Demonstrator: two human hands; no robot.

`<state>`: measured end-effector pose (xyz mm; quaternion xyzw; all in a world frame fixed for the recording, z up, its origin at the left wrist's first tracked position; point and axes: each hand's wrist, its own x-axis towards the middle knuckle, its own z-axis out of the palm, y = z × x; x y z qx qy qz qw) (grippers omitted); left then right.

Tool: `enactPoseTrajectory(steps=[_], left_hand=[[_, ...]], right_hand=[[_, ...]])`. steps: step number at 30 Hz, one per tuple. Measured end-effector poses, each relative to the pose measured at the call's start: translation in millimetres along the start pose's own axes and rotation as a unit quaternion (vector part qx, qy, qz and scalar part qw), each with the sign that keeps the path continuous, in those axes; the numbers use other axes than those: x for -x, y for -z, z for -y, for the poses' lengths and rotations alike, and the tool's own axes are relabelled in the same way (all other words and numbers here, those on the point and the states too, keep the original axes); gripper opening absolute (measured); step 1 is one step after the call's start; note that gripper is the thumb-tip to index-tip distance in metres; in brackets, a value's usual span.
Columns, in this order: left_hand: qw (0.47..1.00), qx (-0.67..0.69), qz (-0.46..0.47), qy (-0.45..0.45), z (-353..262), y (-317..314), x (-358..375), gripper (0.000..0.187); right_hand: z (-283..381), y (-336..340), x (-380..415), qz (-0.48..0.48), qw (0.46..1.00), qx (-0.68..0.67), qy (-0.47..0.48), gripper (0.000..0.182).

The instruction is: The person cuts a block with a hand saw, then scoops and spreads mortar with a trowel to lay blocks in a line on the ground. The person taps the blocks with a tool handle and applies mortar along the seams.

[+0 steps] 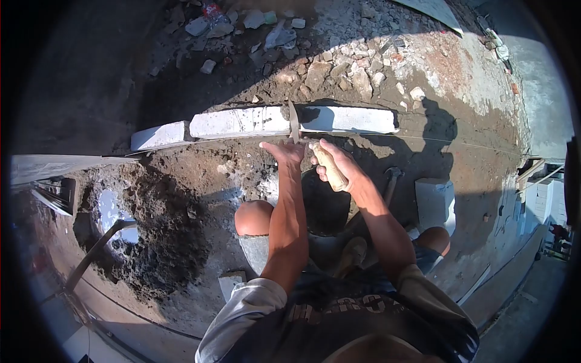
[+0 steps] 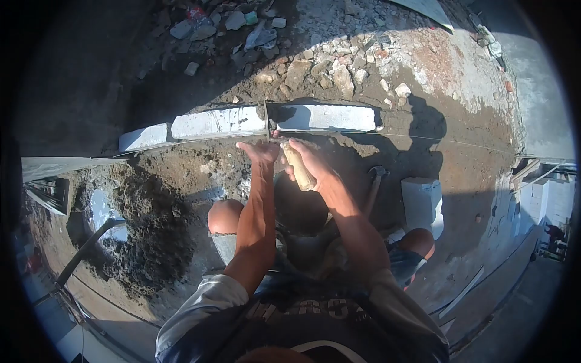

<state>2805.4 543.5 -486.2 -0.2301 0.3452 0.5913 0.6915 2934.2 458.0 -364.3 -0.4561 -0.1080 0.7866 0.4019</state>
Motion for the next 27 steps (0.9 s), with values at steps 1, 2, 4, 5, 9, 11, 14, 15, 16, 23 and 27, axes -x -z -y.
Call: enactPoseTrajectory(steps=[1, 2, 4, 5, 9, 11, 14, 15, 16, 23, 27], left_hand=[[1.000, -0.001, -0.010, 0.003, 1, 0, -6, 0.113], [1.000, -0.001, -0.023, 0.005, 0, 0, -9, 0.113], [1.000, -0.006, -0.023, 0.020, -3, 12, -18, 0.114], [1.000, 0.000, -0.015, 0.023, -3, 17, -22, 0.114], [0.999, -0.015, 0.037, 0.033, -4, 19, -20, 0.113], [0.998, -0.024, 0.048, 0.028, -7, 16, -19, 0.112], [0.999, -0.040, 0.028, 0.019, -5, 13, -9, 0.110], [0.996, -0.048, 0.067, 0.025, -5, 15, -6, 0.111], [0.997, -0.043, 0.050, 0.026, -2, 14, -2, 0.111], [0.998, -0.038, 0.046, 0.030, -7, 8, -3, 0.112], [0.999, -0.031, 0.038, 0.022, -5, 4, -2, 0.112]], right_hand=[[0, 1, 5, -0.018, 1.000, 0.009, 0.002, 0.043], [-1, 2, 10, -0.036, 0.999, 0.017, 0.000, 0.043], [1, 0, 19, -0.033, 0.999, -0.010, 0.016, 0.035], [2, -1, 22, -0.031, 0.999, -0.024, 0.026, 0.031], [-4, -3, 5, -0.052, 0.999, -0.003, -0.014, 0.032], [-4, -1, 2, -0.038, 0.999, -0.009, -0.010, 0.033], [-1, -2, 13, -0.008, 0.999, -0.030, -0.013, 0.035], [-5, 6, 14, -0.014, 1.000, -0.021, -0.010, 0.036], [-6, 10, 11, -0.017, 1.000, -0.010, -0.004, 0.036], [0, 33, 60, -0.092, 0.993, 0.008, 0.076, 0.043], [-19, 29, 32, -0.107, 0.989, 0.086, 0.053, 0.033]])
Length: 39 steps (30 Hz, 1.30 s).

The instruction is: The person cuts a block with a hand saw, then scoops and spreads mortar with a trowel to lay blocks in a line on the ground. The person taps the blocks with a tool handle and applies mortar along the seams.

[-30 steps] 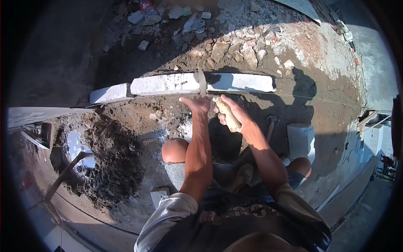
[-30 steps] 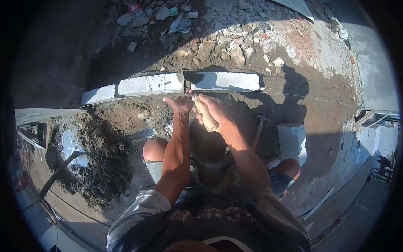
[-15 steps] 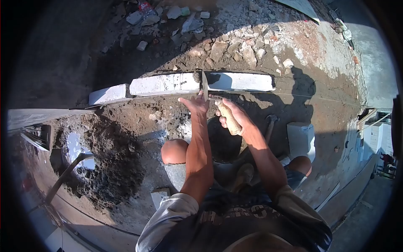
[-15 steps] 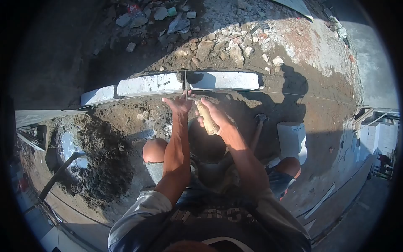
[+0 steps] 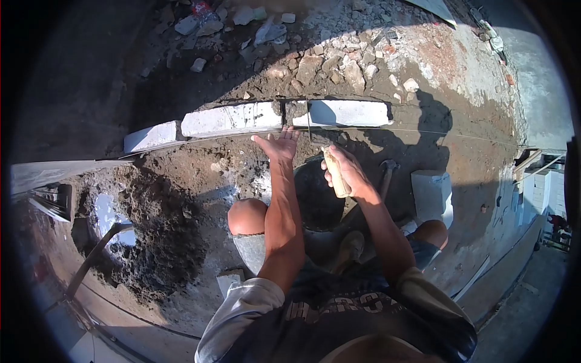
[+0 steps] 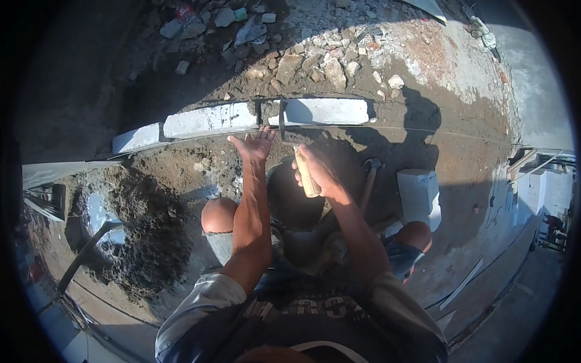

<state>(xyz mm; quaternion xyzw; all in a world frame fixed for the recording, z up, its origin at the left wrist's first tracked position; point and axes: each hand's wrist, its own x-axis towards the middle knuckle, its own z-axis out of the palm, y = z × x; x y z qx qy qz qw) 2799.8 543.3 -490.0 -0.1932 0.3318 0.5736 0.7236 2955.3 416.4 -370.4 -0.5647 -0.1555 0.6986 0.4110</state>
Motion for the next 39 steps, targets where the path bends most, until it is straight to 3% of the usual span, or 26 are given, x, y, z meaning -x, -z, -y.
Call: enactPoseTrajectory(steps=[4, 12, 13, 17, 20, 21, 24, 28, 30, 33, 39], left_hand=[[1.000, -0.028, 0.004, -0.006, 0, 16, -9, 0.113], [0.999, -0.025, 0.035, 0.001, -5, 19, -18, 0.110], [1.000, -0.009, -0.009, -0.007, -2, 13, -15, 0.108], [1.000, -0.002, -0.022, -0.004, -7, 12, -15, 0.106], [1.000, -0.006, -0.021, -0.006, -5, 19, -21, 0.103], [0.998, 0.014, -0.066, -0.005, -5, 2, -7, 0.099], [0.999, 0.018, -0.020, 0.034, -8, 29, -27, 0.102], [0.997, -0.065, -0.024, 0.038, -8, 46, -41, 0.103], [0.994, -0.095, -0.022, 0.042, -12, 42, -34, 0.104], [0.997, 0.035, -0.064, 0.031, -9, 10, -5, 0.098], [0.997, 0.028, -0.067, 0.041, -9, 16, -21, 0.099]], right_hand=[[-4, -42, -4, 0.013, 0.999, 0.036, -0.016, 0.034], [8, -22, -12, 0.027, 0.999, 0.003, -0.046, 0.035], [10, -23, -15, 0.007, 0.999, 0.019, -0.046, 0.034], [17, -16, -21, 0.082, 0.992, -0.084, -0.051, 0.032], [15, -19, -28, 0.054, 0.997, -0.014, -0.055, 0.033], [23, -23, -23, 0.055, 0.996, -0.028, -0.064, 0.034], [45, -46, -2, 0.070, 0.997, -0.006, -0.028, 0.039], [41, -67, -43, 0.123, 0.991, 0.001, -0.045, 0.042], [30, -67, -53, 0.094, 0.995, -0.026, -0.032, 0.042], [14, -46, -38, 0.079, 0.995, -0.051, -0.034, 0.039], [17, -26, -13, 0.050, 0.997, -0.050, -0.019, 0.039]])
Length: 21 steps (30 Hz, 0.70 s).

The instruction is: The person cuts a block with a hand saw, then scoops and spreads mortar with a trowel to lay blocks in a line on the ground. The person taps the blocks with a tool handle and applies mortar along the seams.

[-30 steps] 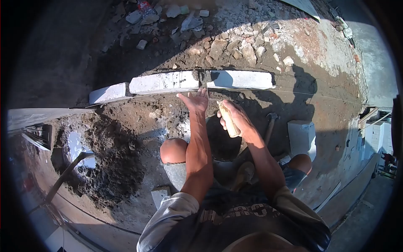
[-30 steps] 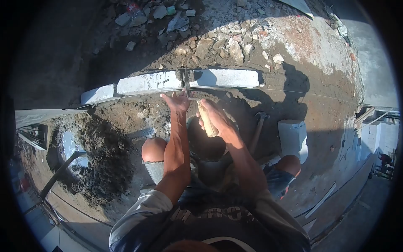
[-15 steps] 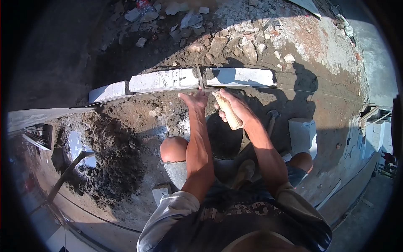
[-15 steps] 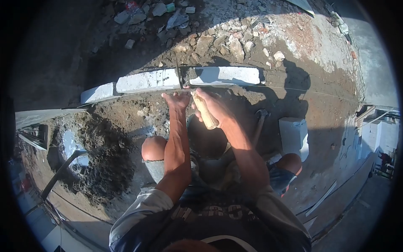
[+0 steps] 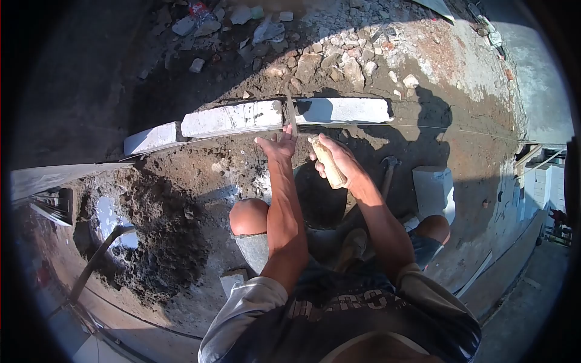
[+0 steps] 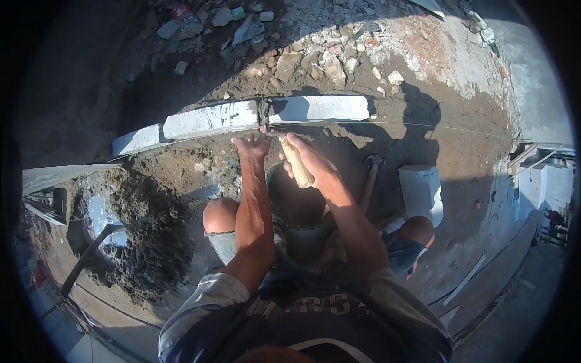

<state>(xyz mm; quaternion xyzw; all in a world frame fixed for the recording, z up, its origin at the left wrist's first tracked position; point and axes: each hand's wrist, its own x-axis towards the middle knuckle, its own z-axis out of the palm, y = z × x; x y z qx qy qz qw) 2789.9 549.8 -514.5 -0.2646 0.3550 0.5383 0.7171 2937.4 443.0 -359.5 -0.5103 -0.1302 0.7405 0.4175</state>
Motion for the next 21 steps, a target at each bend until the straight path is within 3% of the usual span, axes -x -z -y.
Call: enactPoseTrajectory(steps=[8, 12, 16, 19, 21], left_hand=[[0.998, -0.055, -0.005, 0.005, 1, 1, 9, 0.093], [0.999, -0.034, -0.007, 0.003, 4, -7, 7, 0.092], [0.999, -0.049, -0.008, -0.013, 3, 3, 5, 0.091], [0.996, -0.073, 0.055, 0.005, 1, 10, -5, 0.090], [0.999, -0.041, 0.009, -0.008, 3, -14, 3, 0.086]], right_hand=[[0, 1, 0, 0.031, 0.998, -0.060, 0.000, 0.036], [-6, 0, -15, -0.031, 0.999, -0.006, -0.033, 0.033], [-3, 13, -13, 0.051, 0.995, -0.089, -0.007, 0.035], [-1, 17, -15, -0.002, 0.999, 0.031, -0.019, 0.036], [19, 16, 11, -0.015, 0.992, 0.125, 0.025, 0.042]])
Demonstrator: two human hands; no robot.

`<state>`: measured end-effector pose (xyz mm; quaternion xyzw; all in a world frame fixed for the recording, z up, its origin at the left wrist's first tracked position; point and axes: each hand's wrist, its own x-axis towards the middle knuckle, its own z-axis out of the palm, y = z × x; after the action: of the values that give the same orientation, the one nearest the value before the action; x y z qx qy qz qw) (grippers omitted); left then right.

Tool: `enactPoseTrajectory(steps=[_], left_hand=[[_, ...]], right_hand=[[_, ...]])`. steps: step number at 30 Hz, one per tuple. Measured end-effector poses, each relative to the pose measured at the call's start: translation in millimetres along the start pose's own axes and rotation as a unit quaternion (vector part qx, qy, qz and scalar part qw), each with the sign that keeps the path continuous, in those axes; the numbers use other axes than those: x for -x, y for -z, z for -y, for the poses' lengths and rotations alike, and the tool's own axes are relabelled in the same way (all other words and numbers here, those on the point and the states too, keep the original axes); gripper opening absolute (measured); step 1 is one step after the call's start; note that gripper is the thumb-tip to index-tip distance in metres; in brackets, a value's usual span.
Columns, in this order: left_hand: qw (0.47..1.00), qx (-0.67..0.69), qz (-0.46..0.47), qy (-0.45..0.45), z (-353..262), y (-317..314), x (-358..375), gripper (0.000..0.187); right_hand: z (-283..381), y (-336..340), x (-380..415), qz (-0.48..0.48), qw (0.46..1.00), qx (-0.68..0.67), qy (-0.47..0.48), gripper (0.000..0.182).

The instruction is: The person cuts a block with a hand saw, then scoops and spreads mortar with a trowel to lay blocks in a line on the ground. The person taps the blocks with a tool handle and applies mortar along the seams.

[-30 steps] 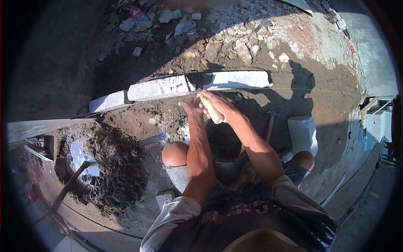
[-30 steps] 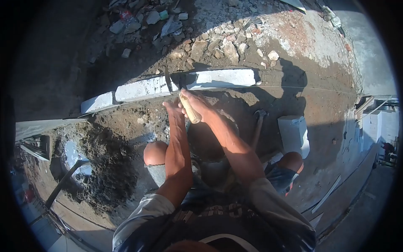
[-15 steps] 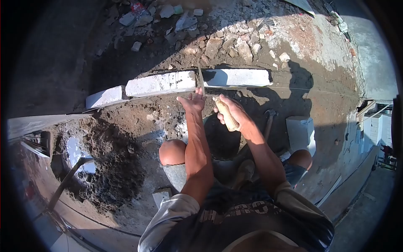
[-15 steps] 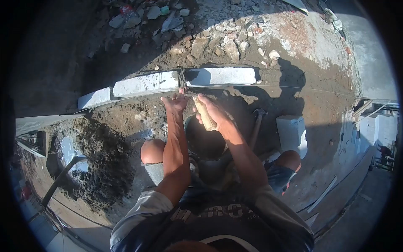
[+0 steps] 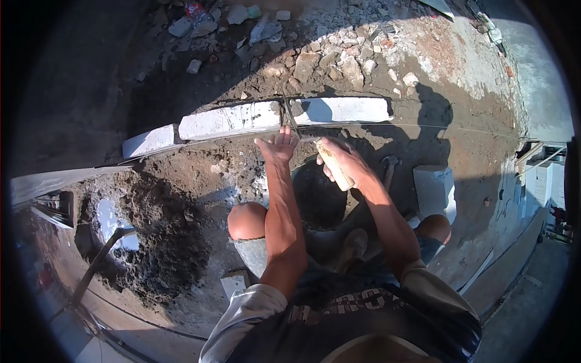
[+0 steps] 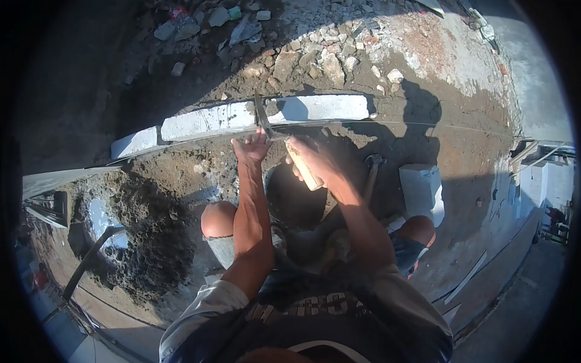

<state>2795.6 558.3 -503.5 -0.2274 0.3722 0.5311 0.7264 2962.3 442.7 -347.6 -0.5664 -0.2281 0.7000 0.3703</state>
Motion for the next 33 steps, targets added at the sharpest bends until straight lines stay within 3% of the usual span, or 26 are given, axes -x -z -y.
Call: enactPoseTrajectory(steps=[2, 4, 5, 6, 7, 8, 10, 12, 13, 14, 15, 16, 17, 19, 21, 22, 24, 26, 29, 32, 33], left_hand=[[0.999, -0.015, -0.037, -0.017, -7, 17, 17, 0.084], [0.997, -0.037, -0.052, -0.047, -12, 15, 33, 0.083], [0.988, -0.133, -0.040, -0.069, -13, 11, 48, 0.081], [0.970, -0.227, -0.026, -0.089, -14, 11, 68, 0.080], [0.942, -0.318, -0.014, -0.110, -15, 16, 87, 0.079], [0.877, -0.459, 0.016, -0.142, -17, 25, 96, 0.074], [0.680, -0.705, 0.071, -0.189, -19, 52, 106, 0.063], [0.588, -0.783, 0.037, -0.200, -14, 104, 86, 0.053], [0.539, -0.817, 0.024, -0.205, -10, 118, 81, 0.047], [0.523, -0.830, 0.025, -0.195, -5, 109, 91, 0.046], [0.506, -0.843, 0.025, -0.181, 0, 94, 112, 0.045], [0.491, -0.854, 0.023, -0.167, 4, 87, 126, 0.044], [0.469, -0.851, 0.046, -0.232, 8, 108, 118, 0.044], [0.335, -0.812, 0.140, -0.457, 11, 149, 104, 0.043], [0.321, -0.789, 0.140, -0.504, 20, 160, 113, 0.042], [0.381, -0.804, 0.096, -0.446, 25, 153, 129, 0.041], [0.451, -0.823, 0.038, -0.343, 25, 133, 154, 0.042], [0.479, -0.835, 0.019, -0.269, 21, 112, 162, 0.044], [0.505, -0.810, 0.042, -0.294, 26, 130, 142, 0.051], [0.544, -0.797, 0.007, -0.264, 28, 126, 132, 0.053], [0.577, -0.775, 0.012, -0.257, 27, 129, 128, 0.052]], right_hand=[[13, 9, 40, -0.019, 0.993, 0.108, 0.046, 0.048], [7, 45, 55, -0.046, 0.921, 0.355, 0.151, 0.053], [10, 56, 68, -0.097, 0.832, 0.526, 0.149, 0.053], [12, 68, 82, -0.143, 0.709, 0.676, 0.142, 0.055], [-6, 98, 84, -0.158, 0.648, 0.726, 0.168, 0.056], [-26, 127, 79, -0.174, 0.582, 0.770, 0.196, 0.056], [-27, 137, 70, -0.136, 0.586, 0.777, 0.185, 0.052], [-20, 124, 57, -0.123, 0.577, 0.792, 0.158, 0.050], [-17, 114, 45, -0.102, 0.575, 0.790, 0.188, 0.045], [-15, 104, 29, -0.074, 0.583, 0.787, 0.191, 0.043], [-16, 90, 15, -0.076, 0.561, 0.785, 0.252, 0.042], [-17, 73, -1, -0.069, 0.551, 0.798, 0.237, 0.042], [-26, 61, -24, -0.070, 0.540, 0.804, 0.240, 0.043], [-41, 40, -62, -0.039, 0.531, 0.807, 0.254, 0.043], [-39, 17, -78, -0.042, 0.556, 0.804, 0.208, 0.046], [-38, 11, -81, -0.043, 0.569, 0.800, 0.183, 0.048], [-45, 11, -75, -0.088, 0.600, 0.775, 0.179, 0.040], [-58, 27, -67, -0.122, 0.599, 0.770, 0.180, 0.039], [-61, 58, -43, -0.146, 0.635, 0.737, 0.181, 0.037], [-55, 68, -28, -0.157, 0.658, 0.720, 0.154, 0.041], [-55, 78, -23, -0.165, 0.660, 0.716, 0.157, 0.042]])
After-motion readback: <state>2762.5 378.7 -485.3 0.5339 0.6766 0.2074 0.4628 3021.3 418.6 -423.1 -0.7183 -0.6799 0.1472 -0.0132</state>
